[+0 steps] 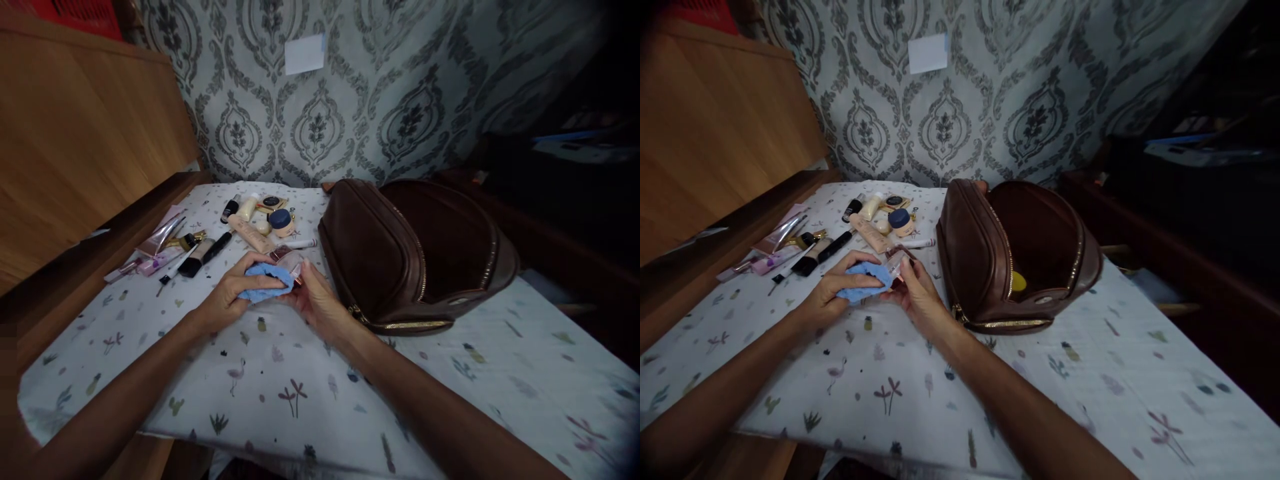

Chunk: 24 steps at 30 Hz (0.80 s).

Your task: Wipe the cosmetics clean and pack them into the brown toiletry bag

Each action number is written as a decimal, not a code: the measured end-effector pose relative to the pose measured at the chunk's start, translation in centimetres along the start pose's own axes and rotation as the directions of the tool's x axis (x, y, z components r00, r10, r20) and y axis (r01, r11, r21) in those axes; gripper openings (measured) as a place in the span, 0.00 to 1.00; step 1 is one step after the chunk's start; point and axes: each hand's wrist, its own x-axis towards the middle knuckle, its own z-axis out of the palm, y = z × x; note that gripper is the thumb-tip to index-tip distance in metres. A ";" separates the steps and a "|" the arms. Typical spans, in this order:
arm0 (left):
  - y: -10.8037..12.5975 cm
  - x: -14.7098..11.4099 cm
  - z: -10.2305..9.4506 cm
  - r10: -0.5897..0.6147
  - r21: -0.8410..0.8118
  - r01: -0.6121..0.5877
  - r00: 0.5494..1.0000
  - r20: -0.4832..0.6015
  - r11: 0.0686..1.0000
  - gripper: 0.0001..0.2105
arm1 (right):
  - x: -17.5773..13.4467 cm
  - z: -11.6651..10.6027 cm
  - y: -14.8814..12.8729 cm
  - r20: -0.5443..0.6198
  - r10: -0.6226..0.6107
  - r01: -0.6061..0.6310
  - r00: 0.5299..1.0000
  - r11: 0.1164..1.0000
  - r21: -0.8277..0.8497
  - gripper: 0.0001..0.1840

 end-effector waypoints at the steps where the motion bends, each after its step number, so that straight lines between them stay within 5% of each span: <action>1: 0.1 0.0 -0.1 0.001 0.011 -0.001 1.000 0.003 1.000 0.28 | 0.0 0.0 -0.2 0.001 0.033 -0.033 0.999 0.999 0.030 0.30; 5: 0.3 0.3 -0.3 -0.003 0.030 0.004 0.999 -0.033 1.000 0.22 | 0.0 -0.2 -0.7 0.040 0.105 -0.110 0.994 0.982 0.155 0.27; 11: 0.7 0.5 -0.4 -0.047 0.005 0.048 0.987 -0.156 0.999 0.15 | 0.0 -0.8 -0.9 0.094 0.057 -0.077 0.994 0.971 0.227 0.23; 19: 0.4 0.3 -0.3 -0.073 0.032 0.079 0.985 -0.158 0.996 0.15 | -0.4 -0.2 -1.1 0.058 -0.034 0.032 0.998 0.999 0.038 0.24; 24: 0.1 0.1 -0.4 -0.037 0.137 0.040 0.999 -0.025 0.990 0.21 | -0.5 0.0 -0.9 0.087 -0.092 0.107 0.992 0.978 -0.177 0.33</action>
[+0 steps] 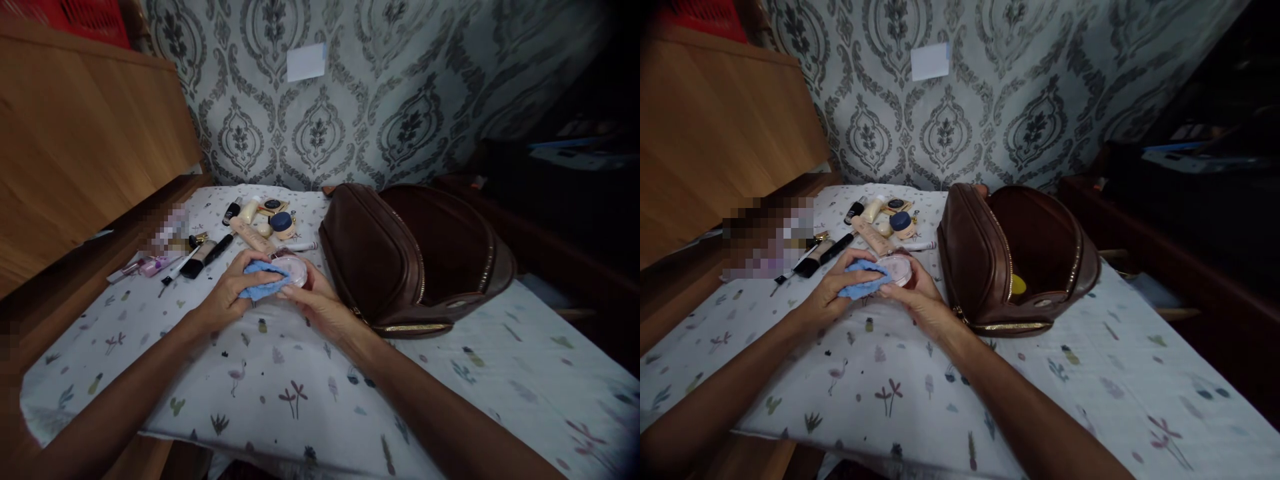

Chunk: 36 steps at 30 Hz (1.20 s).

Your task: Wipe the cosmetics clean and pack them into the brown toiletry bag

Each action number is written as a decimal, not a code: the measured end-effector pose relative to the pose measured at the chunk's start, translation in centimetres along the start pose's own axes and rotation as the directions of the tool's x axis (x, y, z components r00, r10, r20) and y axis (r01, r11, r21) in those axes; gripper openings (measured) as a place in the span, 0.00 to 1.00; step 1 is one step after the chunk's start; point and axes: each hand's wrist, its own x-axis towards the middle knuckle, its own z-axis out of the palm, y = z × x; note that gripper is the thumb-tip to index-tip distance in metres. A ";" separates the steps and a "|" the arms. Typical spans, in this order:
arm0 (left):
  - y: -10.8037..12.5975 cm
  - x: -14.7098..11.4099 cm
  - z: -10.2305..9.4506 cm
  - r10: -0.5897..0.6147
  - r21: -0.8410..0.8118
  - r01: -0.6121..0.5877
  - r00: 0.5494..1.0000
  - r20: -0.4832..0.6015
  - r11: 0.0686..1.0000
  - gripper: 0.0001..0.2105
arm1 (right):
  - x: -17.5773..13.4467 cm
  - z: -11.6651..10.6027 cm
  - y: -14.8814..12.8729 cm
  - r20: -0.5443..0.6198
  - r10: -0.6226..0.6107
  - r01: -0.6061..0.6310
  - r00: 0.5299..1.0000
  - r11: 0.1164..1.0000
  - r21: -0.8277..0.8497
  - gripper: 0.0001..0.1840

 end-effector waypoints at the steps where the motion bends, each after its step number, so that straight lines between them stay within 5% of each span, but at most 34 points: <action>1: -0.1 0.0 0.0 0.001 0.031 -0.001 1.000 0.021 1.000 0.21 | 0.0 0.0 0.1 0.008 -0.022 0.022 1.000 0.999 -0.048 0.34; 4: -0.2 -0.1 0.2 -0.055 0.145 0.047 0.997 0.048 0.988 0.25 | 0.3 -0.1 0.5 0.028 -0.098 0.102 0.995 0.977 -0.187 0.37; 8: -0.5 0.0 0.6 -0.257 0.161 0.253 0.966 0.006 0.954 0.27 | 0.4 0.0 0.9 0.006 -0.183 0.177 0.983 0.939 -0.293 0.38; 12: -0.5 0.2 1.0 -0.400 -0.176 0.400 0.916 0.037 0.900 0.15 | 0.1 0.3 0.6 -0.073 -0.144 0.129 0.987 0.975 -0.179 0.34; 15: 0.0 0.2 1.7 -0.447 -0.489 0.456 0.883 0.144 0.743 0.24 | -0.2 0.6 0.5 -0.065 -0.074 0.073 0.995 0.997 -0.013 0.31; 19: 0.4 0.2 2.9 -0.468 -0.652 0.437 0.873 0.142 0.619 0.35 | -0.5 1.0 0.8 -0.019 -0.055 0.056 0.998 0.997 0.056 0.35; 27: -0.6 -0.3 3.0 -0.531 -0.721 0.385 0.847 0.028 0.576 0.28 | -0.5 1.0 0.9 0.030 0.032 -0.032 0.999 0.999 0.009 0.37; 32: -0.8 -0.7 2.8 -0.488 -0.793 0.380 0.865 0.121 0.476 0.33 | -0.5 1.0 0.9 0.036 -0.020 0.021 0.999 0.999 -0.041 0.35; 36: -0.7 -0.6 2.6 -0.484 -0.791 0.365 0.869 0.101 0.491 0.33 | -0.4 0.8 0.9 0.041 -0.060 0.066 0.997 0.984 -0.164 0.33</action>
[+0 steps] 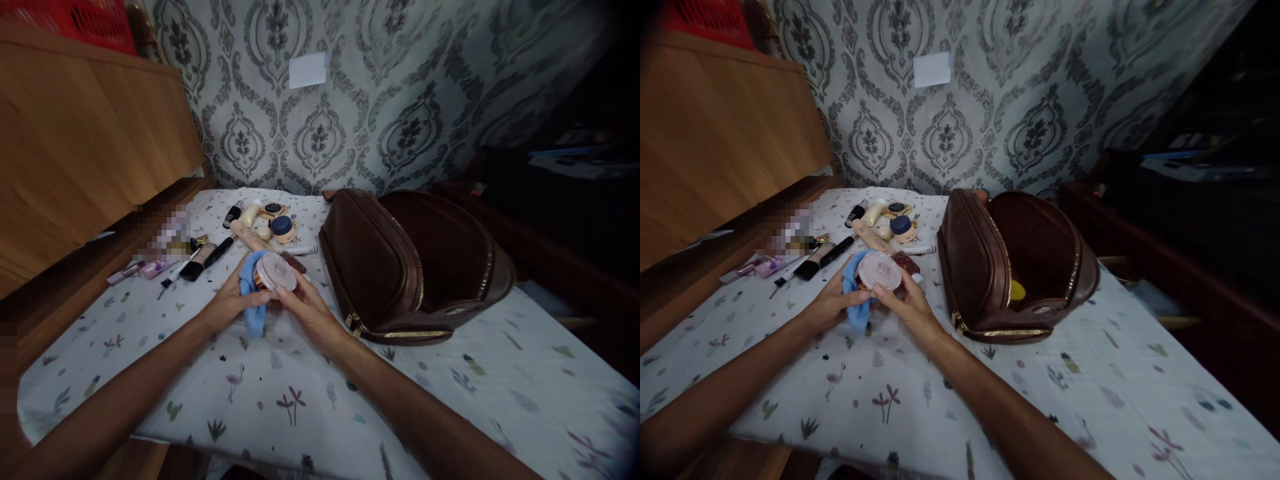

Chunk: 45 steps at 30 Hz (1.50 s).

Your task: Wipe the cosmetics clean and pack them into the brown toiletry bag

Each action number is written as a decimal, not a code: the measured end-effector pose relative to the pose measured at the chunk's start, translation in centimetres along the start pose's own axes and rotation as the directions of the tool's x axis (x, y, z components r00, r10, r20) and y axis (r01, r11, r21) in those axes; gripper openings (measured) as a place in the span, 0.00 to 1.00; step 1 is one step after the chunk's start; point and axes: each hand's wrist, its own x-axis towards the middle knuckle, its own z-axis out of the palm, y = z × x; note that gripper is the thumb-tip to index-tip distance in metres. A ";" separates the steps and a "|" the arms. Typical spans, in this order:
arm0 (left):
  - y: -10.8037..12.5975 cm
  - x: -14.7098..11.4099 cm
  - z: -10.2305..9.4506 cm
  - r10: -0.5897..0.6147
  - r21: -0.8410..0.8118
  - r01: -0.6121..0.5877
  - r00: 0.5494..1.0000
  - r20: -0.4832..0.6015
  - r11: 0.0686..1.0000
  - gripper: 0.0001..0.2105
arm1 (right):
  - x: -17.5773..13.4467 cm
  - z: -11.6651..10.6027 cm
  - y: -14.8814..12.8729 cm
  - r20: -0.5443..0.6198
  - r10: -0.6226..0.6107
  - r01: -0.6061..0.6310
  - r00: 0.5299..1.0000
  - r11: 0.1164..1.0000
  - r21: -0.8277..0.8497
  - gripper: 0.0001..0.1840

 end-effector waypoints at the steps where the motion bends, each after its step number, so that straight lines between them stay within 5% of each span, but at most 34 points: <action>1: 0.1 0.0 0.0 0.016 0.026 -0.016 1.000 -0.002 1.000 0.32 | 0.0 -0.1 0.0 -0.007 -0.005 0.005 1.000 1.000 -0.030 0.34; 8: 0.7 -0.1 0.5 0.039 0.299 -0.037 0.999 -0.001 0.954 0.30 | 0.5 -1.1 -0.4 -0.050 -0.054 0.043 0.997 0.980 -0.193 0.35; 14: 0.6 -0.1 0.5 0.058 0.267 -0.055 0.998 -0.005 0.962 0.29 | 0.5 -1.1 -0.6 -0.020 -0.050 0.046 0.999 0.984 -0.175 0.30; 20: 0.1 0.1 0.0 -0.193 0.031 0.194 0.981 -0.025 0.980 0.27 | 0.5 -1.1 -0.3 0.043 -0.100 0.105 0.994 0.984 -0.146 0.36; 28: 0.9 0.5 0.4 -0.472 -0.073 0.473 0.881 0.034 0.878 0.36 | 0.5 -1.0 -0.1 0.081 -0.111 0.120 0.991 0.986 -0.112 0.37; 33: 0.7 0.7 0.3 -0.420 0.051 0.429 0.898 -0.135 0.902 0.36 | 0.6 -1.2 0.0 0.038 -0.088 0.089 0.995 0.996 -0.007 0.35; 39: 1.0 0.9 0.1 -0.262 -0.003 0.279 0.895 -0.362 0.960 0.17 | 0.7 -1.1 -0.4 -0.056 0.040 -0.031 0.998 0.987 0.156 0.26; 45: 1.8 0.7 0.5 -0.228 -0.052 0.223 0.913 -0.339 0.973 0.17 | 0.5 -0.8 -0.7 -0.083 0.072 -0.053 0.994 0.976 0.212 0.23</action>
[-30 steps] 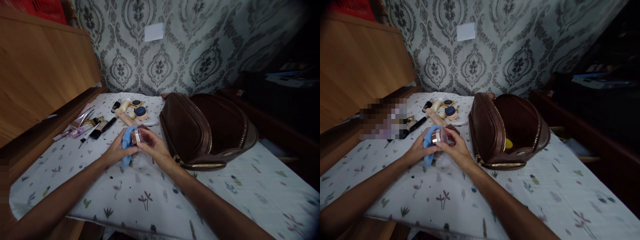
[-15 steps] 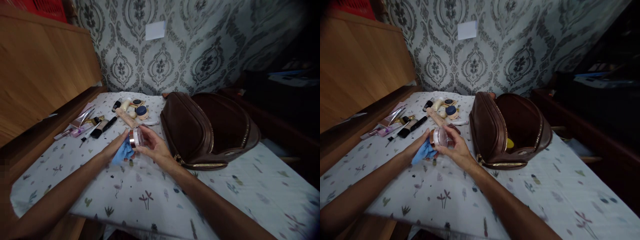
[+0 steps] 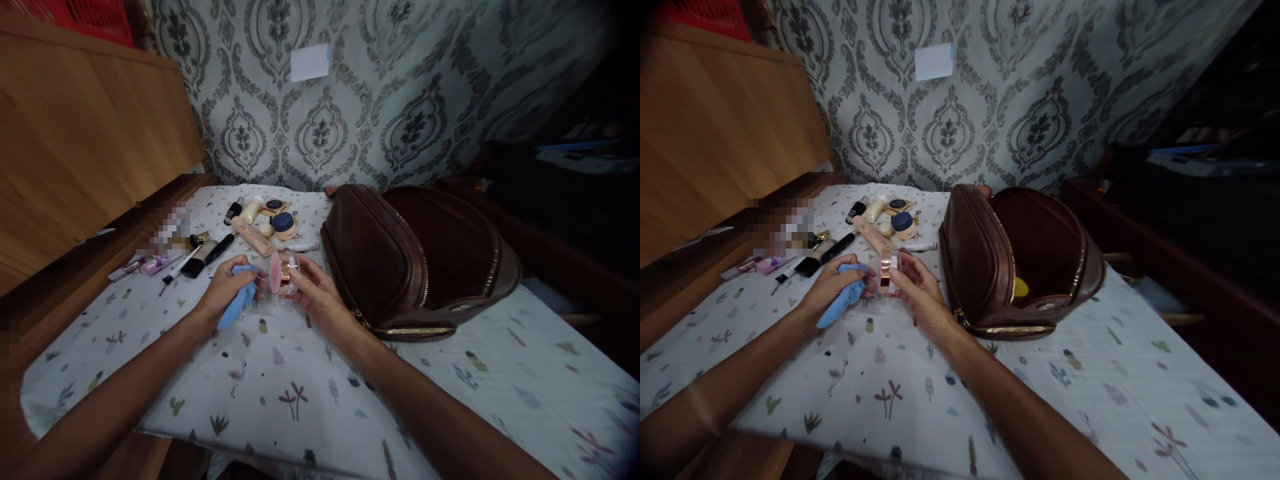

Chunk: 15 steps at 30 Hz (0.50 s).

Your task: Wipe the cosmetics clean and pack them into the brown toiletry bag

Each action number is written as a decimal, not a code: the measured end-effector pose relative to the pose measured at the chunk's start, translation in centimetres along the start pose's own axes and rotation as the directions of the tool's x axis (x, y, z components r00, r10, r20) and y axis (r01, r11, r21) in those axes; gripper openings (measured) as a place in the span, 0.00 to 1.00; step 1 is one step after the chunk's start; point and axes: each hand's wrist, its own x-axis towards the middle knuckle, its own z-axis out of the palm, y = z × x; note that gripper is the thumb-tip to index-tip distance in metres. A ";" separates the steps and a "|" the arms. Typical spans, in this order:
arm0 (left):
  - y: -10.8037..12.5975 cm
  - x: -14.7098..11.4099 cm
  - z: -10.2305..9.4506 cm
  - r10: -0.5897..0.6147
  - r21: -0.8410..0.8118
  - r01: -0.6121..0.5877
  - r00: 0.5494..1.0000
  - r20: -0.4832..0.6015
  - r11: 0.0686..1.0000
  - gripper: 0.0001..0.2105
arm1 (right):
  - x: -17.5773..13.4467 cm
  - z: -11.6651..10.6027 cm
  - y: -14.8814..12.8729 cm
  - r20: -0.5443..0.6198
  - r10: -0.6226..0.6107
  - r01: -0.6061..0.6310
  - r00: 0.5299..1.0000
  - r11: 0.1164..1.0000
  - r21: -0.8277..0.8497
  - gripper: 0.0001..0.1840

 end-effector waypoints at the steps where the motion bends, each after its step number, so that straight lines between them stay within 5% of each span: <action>1: 0.0 0.0 0.0 0.011 -0.005 -0.011 1.000 0.023 1.000 0.19 | 0.0 0.0 0.0 0.003 0.000 0.000 1.000 1.000 -0.001 0.23; 6: -0.4 -0.3 0.1 0.124 0.162 -0.128 0.992 0.039 0.978 0.18 | 0.0 0.0 0.1 0.007 -0.008 0.008 1.000 1.000 -0.005 0.22; 9: -0.5 -0.8 0.2 0.304 0.420 -0.319 0.947 0.105 0.849 0.25 | 0.0 -0.1 0.3 0.033 -0.018 0.019 0.999 1.000 -0.011 0.23; 12: -0.8 -1.1 0.3 0.302 0.530 -0.363 0.932 0.201 0.767 0.40 | 0.0 -0.2 0.6 0.062 -0.029 0.031 0.998 0.999 -0.037 0.25; 15: -1.1 -0.9 0.2 0.268 0.515 -0.366 0.929 0.256 0.775 0.42 | 0.0 -0.5 0.8 0.060 -0.031 0.036 0.998 0.996 -0.079 0.27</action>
